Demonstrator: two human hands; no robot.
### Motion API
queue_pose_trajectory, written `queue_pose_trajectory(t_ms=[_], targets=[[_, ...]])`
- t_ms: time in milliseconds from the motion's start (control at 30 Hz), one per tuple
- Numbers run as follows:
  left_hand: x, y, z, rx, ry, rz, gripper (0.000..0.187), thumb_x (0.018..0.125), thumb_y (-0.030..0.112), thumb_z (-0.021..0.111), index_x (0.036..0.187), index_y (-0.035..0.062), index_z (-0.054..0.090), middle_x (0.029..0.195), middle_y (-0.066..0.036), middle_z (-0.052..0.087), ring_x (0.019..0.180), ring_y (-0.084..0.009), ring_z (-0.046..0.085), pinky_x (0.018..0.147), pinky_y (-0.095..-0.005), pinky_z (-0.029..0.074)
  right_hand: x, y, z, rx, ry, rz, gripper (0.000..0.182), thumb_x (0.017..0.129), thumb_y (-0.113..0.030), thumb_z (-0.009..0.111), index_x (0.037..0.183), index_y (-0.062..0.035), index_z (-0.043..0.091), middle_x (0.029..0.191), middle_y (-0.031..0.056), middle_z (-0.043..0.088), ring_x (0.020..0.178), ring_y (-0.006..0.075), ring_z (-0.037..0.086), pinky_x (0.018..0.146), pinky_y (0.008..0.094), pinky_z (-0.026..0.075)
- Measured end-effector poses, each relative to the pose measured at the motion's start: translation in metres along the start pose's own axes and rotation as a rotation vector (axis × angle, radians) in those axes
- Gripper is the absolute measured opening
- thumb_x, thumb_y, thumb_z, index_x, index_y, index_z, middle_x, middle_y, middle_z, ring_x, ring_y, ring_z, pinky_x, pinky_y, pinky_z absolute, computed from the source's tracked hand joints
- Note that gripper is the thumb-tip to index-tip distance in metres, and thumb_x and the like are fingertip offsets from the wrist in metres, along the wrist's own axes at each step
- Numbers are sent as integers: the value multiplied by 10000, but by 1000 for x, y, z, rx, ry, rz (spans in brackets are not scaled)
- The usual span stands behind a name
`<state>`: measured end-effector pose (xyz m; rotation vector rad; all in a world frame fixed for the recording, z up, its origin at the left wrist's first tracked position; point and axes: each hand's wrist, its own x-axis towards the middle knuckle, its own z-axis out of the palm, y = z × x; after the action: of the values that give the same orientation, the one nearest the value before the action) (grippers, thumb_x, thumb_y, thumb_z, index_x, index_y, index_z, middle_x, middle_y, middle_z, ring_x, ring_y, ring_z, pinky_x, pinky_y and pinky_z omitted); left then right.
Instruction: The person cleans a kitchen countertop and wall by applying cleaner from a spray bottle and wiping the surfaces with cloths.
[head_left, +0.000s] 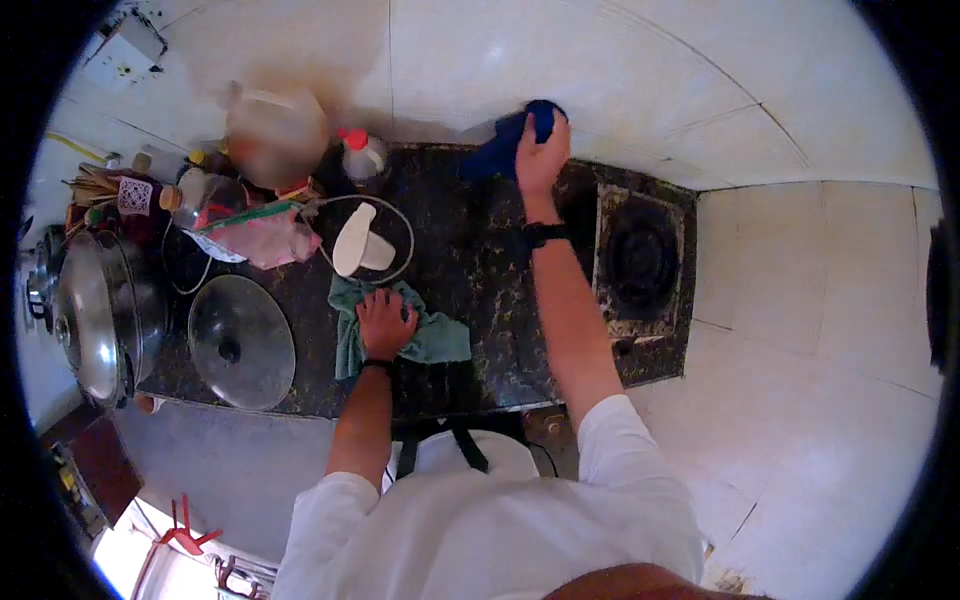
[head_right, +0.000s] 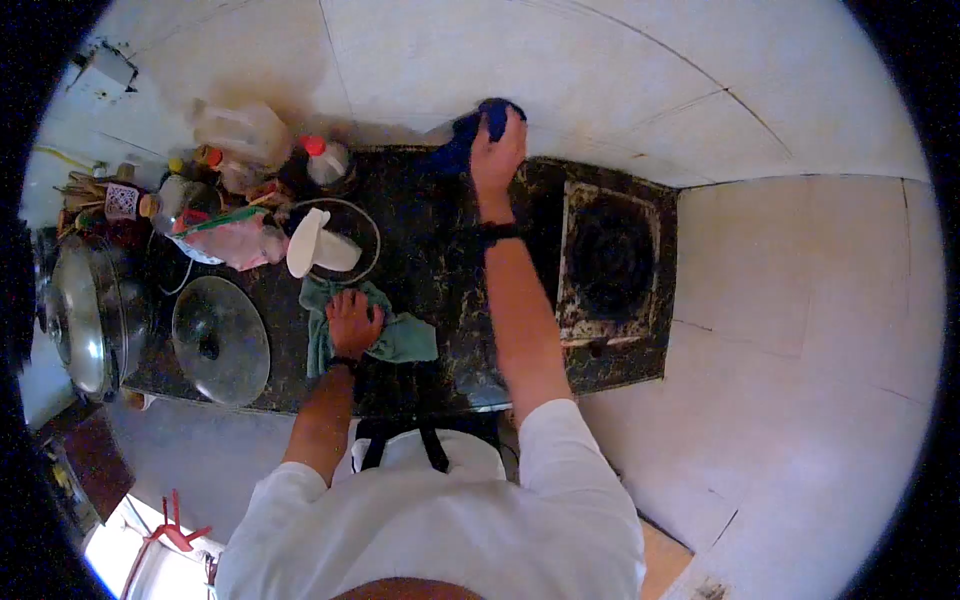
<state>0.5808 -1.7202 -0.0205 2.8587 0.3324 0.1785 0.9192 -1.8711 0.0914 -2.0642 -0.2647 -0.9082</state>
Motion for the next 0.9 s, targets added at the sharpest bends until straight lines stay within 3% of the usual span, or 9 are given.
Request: queue_pose_trajectory(t_ms=[167,233,400,500,533,600,633,833,900], targets=[[-8,-4,9,9,27,20,326,755,341,613,925,65,578,1010,-128,559,967,-329,517,790,-493,394,65,-19,-44,-19,309,136,546,927,-331,605,1178,141,492,1148,310,559,1098,456,510,995,474,366],[-5,-5,15,-28,-2,-20,330,752,342,616,941,73,586,1010,-124,558,967,-325,519,805,-496,393,97,1,-66,-209,356,168,613,944,-331,580,1284,137,376,1252,315,397,1183,427,384,1042,487,290],[-2,-4,10,-14,1,-23,308,751,325,619,927,76,581,1003,-118,555,957,-321,522,811,-497,395,95,42,-52,-7,483,233,559,962,-250,532,1343,103,325,1242,305,383,1054,431,452,934,502,390],[-7,-3,10,-27,30,-1,297,752,318,618,912,71,574,1001,-118,553,962,-325,519,813,-497,396,61,51,-31,-142,400,636,563,1001,-254,466,1403,95,283,1269,345,407,1152,483,432,959,522,388],[-1,-3,11,-30,52,13,294,755,317,615,905,68,570,1001,-118,553,968,-328,516,813,-497,395,46,55,-26,30,381,579,568,1002,-245,462,1402,114,276,1275,370,407,1138,502,453,957,523,396],[4,3,10,-19,10,-11,297,756,320,613,905,67,571,1005,-120,554,976,-333,513,822,-500,393,4,126,13,-217,419,516,569,1000,-235,458,1377,152,278,1334,371,396,1151,486,478,1006,510,384],[0,2,7,-3,-43,-37,300,756,323,611,905,65,572,1009,-122,556,985,-337,510,831,-503,391,5,102,11,-117,266,908,584,987,-237,482,1376,155,291,1336,363,419,1200,466,465,1039,491,358],[-1,1,10,14,-88,-50,305,759,336,607,898,66,577,1024,-132,558,994,-343,506,841,-503,384,21,69,-27,79,212,546,529,933,-218,564,1280,162,442,1290,347,487,1190,459,483,1032,445,369],[-4,0,12,21,-66,-40,309,764,341,604,901,65,578,1026,-133,559,994,-344,506,836,-501,383,39,68,-37,143,163,599,489,917,-172,563,1254,167,463,1276,346,502,1185,448,498,1011,451,387]])
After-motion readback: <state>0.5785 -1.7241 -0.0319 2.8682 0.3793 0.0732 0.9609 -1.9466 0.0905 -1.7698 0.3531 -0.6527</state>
